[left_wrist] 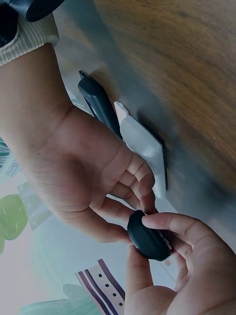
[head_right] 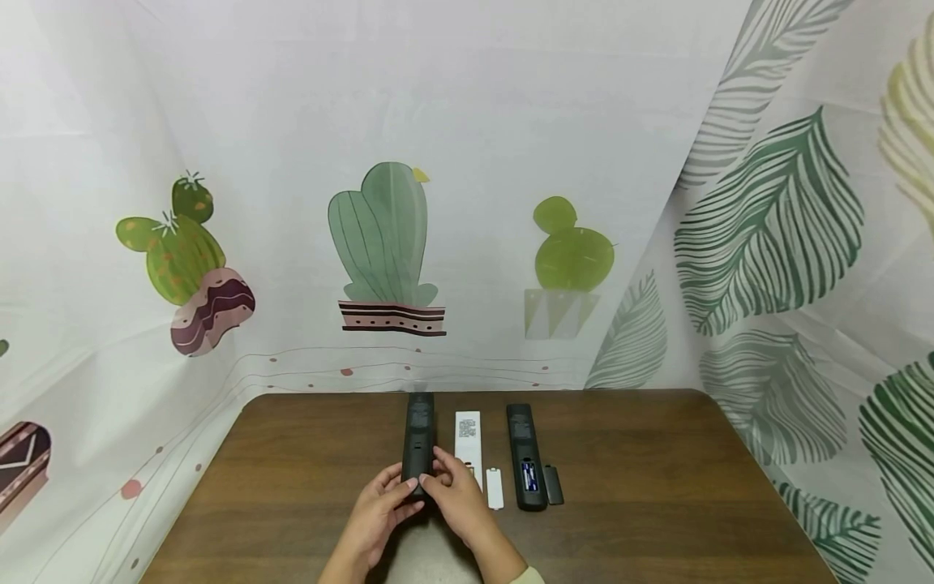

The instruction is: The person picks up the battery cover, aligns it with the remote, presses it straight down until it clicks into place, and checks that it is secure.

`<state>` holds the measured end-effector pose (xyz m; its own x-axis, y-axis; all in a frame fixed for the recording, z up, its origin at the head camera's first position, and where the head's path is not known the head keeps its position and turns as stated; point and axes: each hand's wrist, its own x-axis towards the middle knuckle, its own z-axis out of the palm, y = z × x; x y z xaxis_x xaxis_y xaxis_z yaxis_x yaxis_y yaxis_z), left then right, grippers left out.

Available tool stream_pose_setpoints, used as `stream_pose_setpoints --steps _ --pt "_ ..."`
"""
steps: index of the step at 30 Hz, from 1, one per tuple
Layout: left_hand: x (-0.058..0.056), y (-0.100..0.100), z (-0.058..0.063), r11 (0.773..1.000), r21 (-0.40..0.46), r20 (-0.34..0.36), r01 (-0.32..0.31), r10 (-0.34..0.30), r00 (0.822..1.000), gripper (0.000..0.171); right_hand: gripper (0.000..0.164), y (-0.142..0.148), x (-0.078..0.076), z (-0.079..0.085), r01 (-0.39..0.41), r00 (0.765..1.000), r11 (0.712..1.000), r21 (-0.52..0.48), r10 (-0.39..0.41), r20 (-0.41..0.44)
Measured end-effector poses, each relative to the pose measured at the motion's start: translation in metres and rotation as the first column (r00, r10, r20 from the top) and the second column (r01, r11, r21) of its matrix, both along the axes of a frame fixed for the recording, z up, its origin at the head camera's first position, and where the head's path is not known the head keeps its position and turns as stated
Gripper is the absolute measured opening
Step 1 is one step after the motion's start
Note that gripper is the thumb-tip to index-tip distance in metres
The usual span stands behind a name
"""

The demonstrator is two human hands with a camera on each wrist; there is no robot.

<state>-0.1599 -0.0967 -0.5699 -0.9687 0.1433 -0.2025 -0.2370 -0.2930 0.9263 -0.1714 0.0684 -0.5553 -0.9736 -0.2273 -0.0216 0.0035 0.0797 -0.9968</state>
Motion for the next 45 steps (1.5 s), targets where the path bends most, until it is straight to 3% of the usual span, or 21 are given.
stream_pose_setpoints --steps 24,45 --pt "0.001 -0.010 0.003 0.996 -0.092 -0.003 -0.017 0.017 1.000 0.073 0.059 -0.011 0.004 -0.003 -0.007 0.999 1.000 0.020 0.008 -0.035" --pt "0.003 -0.013 0.002 0.983 -0.183 -0.010 -0.028 0.026 1.000 0.072 0.061 -0.017 0.009 -0.008 -0.037 0.999 0.995 0.094 0.036 0.006"
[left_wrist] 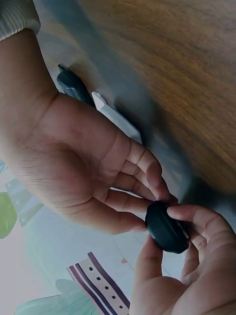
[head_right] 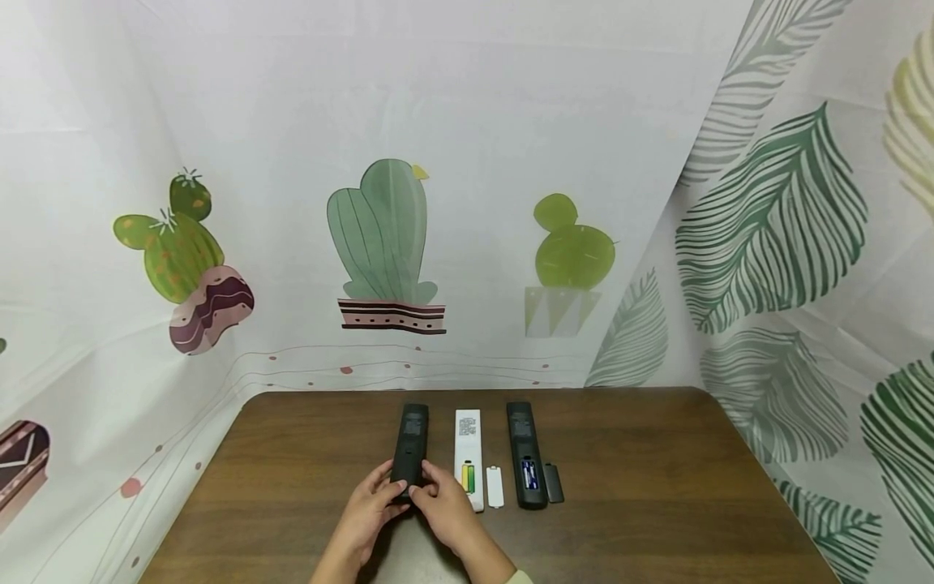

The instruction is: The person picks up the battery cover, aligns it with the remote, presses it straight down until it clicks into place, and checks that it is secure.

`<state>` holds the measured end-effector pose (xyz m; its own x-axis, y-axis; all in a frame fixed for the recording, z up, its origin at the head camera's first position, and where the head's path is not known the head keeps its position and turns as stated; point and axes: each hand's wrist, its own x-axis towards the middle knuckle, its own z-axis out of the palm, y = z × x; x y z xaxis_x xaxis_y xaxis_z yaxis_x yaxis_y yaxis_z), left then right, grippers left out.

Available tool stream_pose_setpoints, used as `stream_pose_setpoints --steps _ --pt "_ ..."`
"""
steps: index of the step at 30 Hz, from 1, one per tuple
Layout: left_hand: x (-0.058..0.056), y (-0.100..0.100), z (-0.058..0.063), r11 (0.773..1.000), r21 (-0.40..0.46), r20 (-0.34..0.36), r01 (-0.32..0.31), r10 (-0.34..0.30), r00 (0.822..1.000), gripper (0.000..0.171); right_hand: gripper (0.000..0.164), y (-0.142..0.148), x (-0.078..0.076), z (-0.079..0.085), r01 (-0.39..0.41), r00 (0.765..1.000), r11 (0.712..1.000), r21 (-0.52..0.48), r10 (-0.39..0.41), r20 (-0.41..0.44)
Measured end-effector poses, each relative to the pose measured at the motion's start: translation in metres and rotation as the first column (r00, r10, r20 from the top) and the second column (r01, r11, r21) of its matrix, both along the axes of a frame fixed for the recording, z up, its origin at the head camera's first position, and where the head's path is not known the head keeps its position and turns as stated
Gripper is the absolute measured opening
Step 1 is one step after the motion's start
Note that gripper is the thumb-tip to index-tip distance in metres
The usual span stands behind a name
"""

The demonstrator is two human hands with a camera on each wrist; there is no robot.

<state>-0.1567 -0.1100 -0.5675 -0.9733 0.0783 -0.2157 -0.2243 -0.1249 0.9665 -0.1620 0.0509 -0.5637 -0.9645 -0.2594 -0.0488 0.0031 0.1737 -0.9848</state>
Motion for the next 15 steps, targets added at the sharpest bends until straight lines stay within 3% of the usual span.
stream_pose_setpoints --steps 15 --pt "-0.0009 -0.0007 -0.0016 0.996 -0.086 0.002 -0.029 0.030 1.000 0.070 0.057 -0.0032 -0.0007 -0.0066 0.004 1.000 1.000 -0.019 -0.004 -0.005"
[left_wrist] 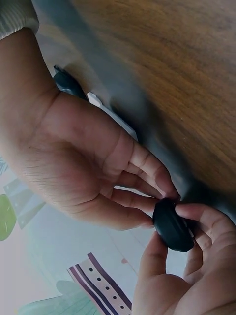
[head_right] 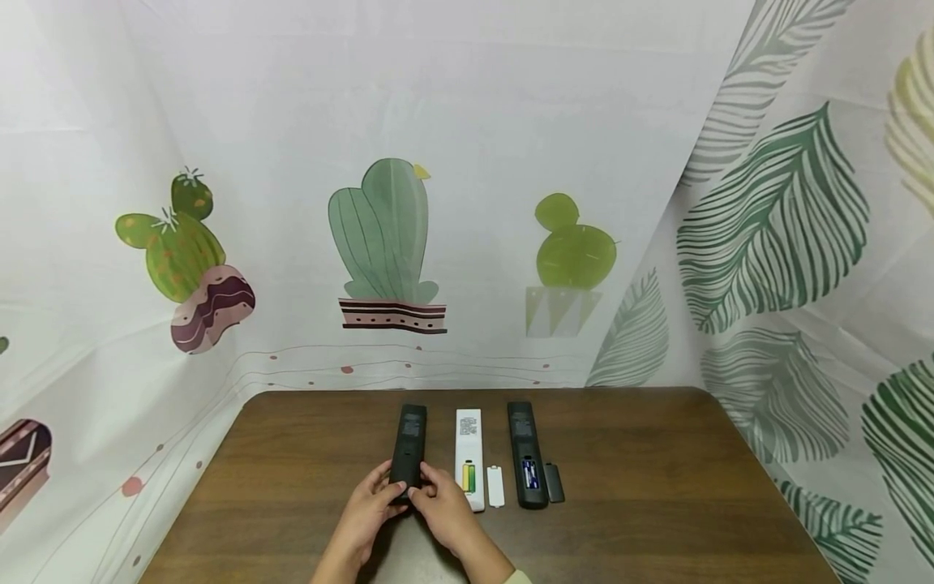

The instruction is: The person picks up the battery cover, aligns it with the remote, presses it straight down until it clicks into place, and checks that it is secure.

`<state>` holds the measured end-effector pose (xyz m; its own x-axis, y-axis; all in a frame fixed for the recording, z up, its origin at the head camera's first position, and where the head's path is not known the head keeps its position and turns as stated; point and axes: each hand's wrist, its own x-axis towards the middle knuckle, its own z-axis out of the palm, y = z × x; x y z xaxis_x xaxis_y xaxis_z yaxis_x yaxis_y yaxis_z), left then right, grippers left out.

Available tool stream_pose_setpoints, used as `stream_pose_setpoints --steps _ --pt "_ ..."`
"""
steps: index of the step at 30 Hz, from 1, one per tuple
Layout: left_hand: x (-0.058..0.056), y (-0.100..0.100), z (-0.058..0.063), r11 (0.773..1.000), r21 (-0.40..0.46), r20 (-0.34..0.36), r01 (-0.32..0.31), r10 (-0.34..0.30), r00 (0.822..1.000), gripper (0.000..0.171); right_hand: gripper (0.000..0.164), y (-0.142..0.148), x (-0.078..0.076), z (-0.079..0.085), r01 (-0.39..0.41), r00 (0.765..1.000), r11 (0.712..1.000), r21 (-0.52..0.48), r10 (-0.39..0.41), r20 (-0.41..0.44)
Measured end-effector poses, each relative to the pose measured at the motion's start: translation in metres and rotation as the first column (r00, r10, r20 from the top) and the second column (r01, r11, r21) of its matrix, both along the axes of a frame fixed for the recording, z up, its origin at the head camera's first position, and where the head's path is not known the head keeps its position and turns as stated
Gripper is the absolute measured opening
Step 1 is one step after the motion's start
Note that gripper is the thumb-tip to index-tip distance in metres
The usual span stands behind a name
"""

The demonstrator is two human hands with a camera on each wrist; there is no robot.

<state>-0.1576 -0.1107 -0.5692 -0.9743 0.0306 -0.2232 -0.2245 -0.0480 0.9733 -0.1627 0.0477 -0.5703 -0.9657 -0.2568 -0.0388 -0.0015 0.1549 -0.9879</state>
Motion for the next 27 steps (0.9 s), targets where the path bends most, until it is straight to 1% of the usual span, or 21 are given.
stream_pose_setpoints --steps 5,7,10,13,15,20,27 --pt "-0.0008 0.0026 -0.0015 0.999 -0.048 -0.027 -0.014 0.012 1.000 0.068 0.056 -0.0008 -0.0013 -0.0049 -0.006 1.000 1.000 -0.002 0.006 -0.008" --pt "-0.0009 0.0034 -0.0020 0.996 -0.082 -0.048 -0.024 0.020 0.999 0.066 0.056 -0.0012 -0.0010 -0.0063 -0.003 1.000 1.000 0.004 0.003 -0.016" --pt "-0.0006 0.0052 -0.0026 0.984 -0.162 -0.087 -0.078 0.064 0.994 0.063 0.056 -0.0017 -0.0007 -0.0081 0.000 1.000 1.000 0.020 0.001 -0.027" --pt "-0.0003 0.0068 -0.0028 0.957 -0.255 -0.120 -0.136 0.109 0.987 0.061 0.056 -0.0018 0.0002 -0.0083 0.001 0.999 1.000 0.019 -0.001 -0.037" --pt "-0.0002 0.0074 -0.0027 0.934 -0.318 -0.131 -0.162 0.126 0.983 0.060 0.055 -0.0018 0.0006 -0.0080 -0.003 0.999 1.000 0.010 0.003 -0.041" --pt "-0.0011 0.0070 -0.0030 0.878 -0.442 -0.155 -0.181 0.124 0.980 0.057 0.056 -0.0025 0.0015 -0.0058 -0.007 0.999 1.000 0.015 0.008 -0.048" --pt "-0.0013 0.0069 -0.0049 0.807 -0.551 -0.202 -0.212 0.118 0.972 0.053 0.058 -0.0038 0.0031 -0.0028 -0.018 0.999 0.998 0.063 0.021 -0.048"
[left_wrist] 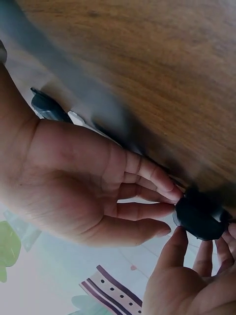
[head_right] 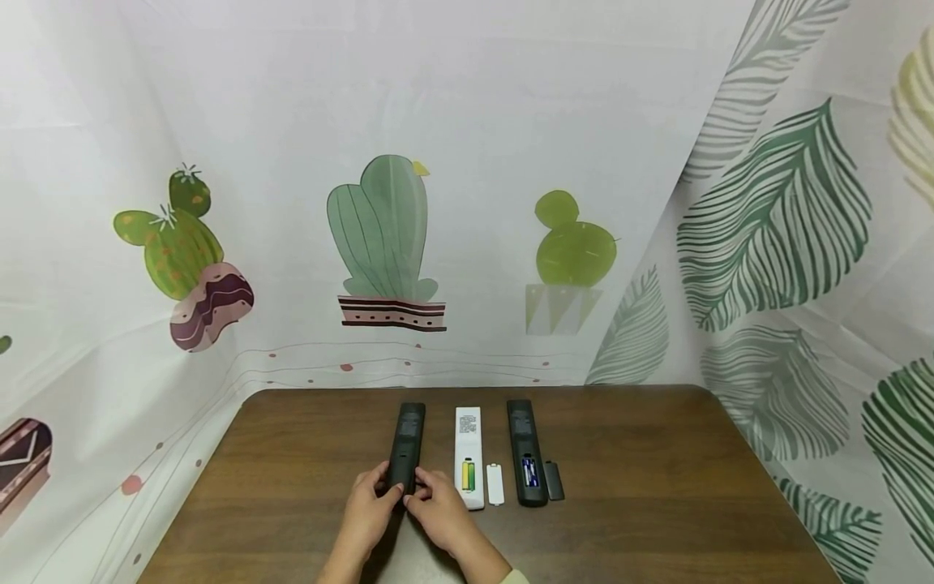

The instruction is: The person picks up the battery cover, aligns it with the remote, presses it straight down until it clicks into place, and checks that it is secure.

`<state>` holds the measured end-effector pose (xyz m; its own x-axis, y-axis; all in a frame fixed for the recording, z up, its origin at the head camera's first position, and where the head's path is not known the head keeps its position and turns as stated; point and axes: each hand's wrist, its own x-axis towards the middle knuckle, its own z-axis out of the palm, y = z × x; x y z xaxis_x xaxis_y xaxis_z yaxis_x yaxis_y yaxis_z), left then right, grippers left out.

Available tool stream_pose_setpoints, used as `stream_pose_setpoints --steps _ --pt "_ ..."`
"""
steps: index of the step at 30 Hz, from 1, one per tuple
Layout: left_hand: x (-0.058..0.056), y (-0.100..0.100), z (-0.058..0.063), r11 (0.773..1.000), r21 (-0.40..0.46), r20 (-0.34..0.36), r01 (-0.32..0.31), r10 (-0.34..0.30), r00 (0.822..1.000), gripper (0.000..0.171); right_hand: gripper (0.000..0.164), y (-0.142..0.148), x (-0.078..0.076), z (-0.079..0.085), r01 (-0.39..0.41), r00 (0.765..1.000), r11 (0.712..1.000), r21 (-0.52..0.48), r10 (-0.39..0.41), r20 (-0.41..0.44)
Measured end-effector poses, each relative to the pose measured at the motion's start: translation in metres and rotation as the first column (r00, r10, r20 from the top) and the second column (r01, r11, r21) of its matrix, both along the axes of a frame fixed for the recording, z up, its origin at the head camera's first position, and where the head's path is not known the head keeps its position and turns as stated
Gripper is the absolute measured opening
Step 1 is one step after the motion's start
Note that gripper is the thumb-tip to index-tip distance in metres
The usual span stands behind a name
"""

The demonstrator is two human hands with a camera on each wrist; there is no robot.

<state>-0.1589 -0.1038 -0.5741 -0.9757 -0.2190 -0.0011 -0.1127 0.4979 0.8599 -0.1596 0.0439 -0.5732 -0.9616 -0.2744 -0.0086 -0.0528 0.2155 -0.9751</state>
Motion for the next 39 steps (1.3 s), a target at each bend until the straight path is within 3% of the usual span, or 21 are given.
stream_pose_setpoints --steps 6,26,39 --pt "0.0002 0.0011 0.0004 0.998 -0.059 -0.011 -0.007 0.006 1.000 0.052 0.059 0.0002 0.0016 0.0020 0.009 1.000 0.999 0.049 -0.008 -0.021" --pt "0.0044 0.0056 0.0039 0.994 -0.106 -0.019 -0.031 0.029 0.999 0.052 0.056 0.0000 0.0025 0.0013 0.022 0.998 0.994 0.105 -0.017 -0.054" --pt "0.0028 0.0056 0.0035 0.996 -0.064 0.002 -0.059 0.059 0.998 0.052 0.054 0.0000 0.0031 0.0049 0.020 0.999 0.996 0.089 -0.017 -0.031"
